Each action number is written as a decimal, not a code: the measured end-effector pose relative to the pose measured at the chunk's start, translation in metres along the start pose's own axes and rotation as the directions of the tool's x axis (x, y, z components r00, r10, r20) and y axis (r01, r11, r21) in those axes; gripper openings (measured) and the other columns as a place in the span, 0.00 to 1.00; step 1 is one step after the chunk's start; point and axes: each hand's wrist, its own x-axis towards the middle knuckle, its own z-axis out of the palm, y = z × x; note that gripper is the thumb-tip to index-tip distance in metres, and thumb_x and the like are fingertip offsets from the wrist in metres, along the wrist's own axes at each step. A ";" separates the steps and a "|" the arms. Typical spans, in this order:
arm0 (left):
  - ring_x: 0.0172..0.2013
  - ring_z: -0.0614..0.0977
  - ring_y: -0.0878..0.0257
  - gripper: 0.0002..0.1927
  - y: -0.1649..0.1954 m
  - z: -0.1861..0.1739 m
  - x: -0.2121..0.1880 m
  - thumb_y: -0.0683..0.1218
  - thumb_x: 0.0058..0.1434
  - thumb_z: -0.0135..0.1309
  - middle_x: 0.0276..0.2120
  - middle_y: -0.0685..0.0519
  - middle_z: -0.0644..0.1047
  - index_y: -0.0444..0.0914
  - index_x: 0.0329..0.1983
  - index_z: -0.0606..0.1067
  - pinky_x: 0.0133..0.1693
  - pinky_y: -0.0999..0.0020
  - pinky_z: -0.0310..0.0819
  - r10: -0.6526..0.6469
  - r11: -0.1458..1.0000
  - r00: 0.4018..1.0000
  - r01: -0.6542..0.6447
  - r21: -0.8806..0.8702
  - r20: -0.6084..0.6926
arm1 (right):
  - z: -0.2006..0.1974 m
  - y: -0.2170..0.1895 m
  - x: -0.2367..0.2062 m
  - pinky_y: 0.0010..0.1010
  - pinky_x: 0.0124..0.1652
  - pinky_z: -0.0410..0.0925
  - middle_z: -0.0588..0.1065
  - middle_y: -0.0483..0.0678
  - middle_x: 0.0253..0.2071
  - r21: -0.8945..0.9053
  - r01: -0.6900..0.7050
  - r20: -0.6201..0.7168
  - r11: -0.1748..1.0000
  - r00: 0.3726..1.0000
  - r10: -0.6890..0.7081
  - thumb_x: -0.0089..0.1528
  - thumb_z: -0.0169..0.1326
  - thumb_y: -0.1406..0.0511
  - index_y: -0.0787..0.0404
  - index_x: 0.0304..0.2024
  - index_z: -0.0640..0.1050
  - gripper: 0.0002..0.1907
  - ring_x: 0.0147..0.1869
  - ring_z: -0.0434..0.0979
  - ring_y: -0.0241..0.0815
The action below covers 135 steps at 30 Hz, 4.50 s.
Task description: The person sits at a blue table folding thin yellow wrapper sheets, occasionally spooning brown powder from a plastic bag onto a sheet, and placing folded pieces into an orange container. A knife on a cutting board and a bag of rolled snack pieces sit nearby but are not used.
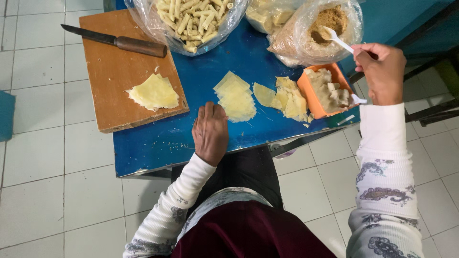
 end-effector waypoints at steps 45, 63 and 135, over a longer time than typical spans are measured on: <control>0.36 0.70 0.46 0.03 0.004 -0.008 0.005 0.33 0.65 0.44 0.33 0.42 0.68 0.32 0.37 0.66 0.41 0.53 0.67 0.138 0.951 0.987 -0.154 -0.268 -0.080 | 0.035 -0.005 -0.019 0.33 0.42 0.71 0.76 0.51 0.45 -0.584 0.393 -0.086 0.710 0.840 -0.536 0.72 0.57 0.76 0.63 0.50 0.83 0.07 0.46 0.76 0.43; 0.37 0.75 0.43 0.02 0.006 -0.010 0.009 0.36 0.64 0.49 0.34 0.43 0.72 0.34 0.38 0.68 0.40 0.52 0.69 0.057 0.921 0.997 -0.074 -0.383 -0.056 | 0.161 -0.035 -0.136 0.41 0.45 0.68 0.75 0.51 0.39 -0.309 0.454 0.241 0.836 0.887 -0.393 0.59 0.65 0.68 0.61 0.41 0.79 0.10 0.47 0.76 0.54; 0.46 0.77 0.42 0.07 -0.010 0.002 0.040 0.38 0.62 0.56 0.45 0.41 0.70 0.30 0.38 0.71 0.44 0.50 0.72 0.254 0.925 0.955 -0.193 -0.329 0.153 | 0.182 -0.028 -0.090 0.43 0.44 0.69 0.76 0.54 0.36 -0.134 0.667 0.523 0.733 0.675 -0.520 0.62 0.61 0.65 0.65 0.38 0.82 0.08 0.44 0.74 0.54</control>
